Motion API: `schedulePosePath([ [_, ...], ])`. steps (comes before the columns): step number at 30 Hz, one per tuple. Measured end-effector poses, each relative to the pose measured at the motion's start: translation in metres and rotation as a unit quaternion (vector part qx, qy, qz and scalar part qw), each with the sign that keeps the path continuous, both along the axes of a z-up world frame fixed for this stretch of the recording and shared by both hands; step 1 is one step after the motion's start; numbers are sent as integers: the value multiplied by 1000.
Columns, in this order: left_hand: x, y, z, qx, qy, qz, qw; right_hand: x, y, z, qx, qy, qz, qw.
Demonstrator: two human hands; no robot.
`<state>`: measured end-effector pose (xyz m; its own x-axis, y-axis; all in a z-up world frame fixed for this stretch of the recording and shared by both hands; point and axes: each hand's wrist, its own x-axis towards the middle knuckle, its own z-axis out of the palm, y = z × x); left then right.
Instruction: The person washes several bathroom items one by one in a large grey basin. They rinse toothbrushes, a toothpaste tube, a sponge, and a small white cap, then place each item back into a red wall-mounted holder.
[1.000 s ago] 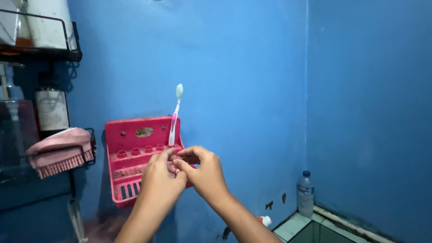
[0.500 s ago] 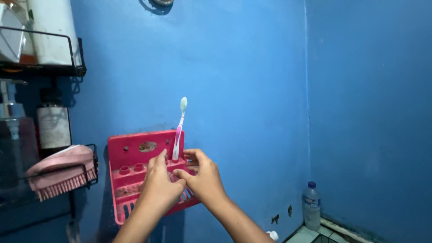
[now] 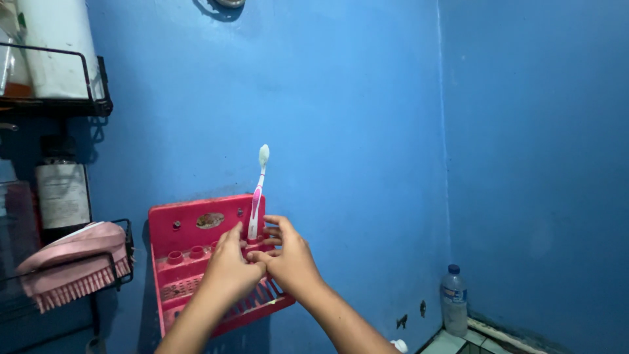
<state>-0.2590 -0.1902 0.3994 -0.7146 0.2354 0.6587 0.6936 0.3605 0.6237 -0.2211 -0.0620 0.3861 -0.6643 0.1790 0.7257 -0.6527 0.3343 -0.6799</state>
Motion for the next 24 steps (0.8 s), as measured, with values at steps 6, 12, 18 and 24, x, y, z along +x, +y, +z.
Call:
schedulePosePath([
  [6,-16,0,5,-39,14,19,999,-8,-1,2,15,3,19,1000],
  [12,-23,-3,-3,-19,38,-40,998,-11,-4,0,33,13,20,999],
  [18,-22,-2,-5,-46,62,-13,997,-8,-6,1,35,15,31,999],
  [24,-9,-1,0,-54,105,30,993,4,-9,7,17,12,-7,1000],
])
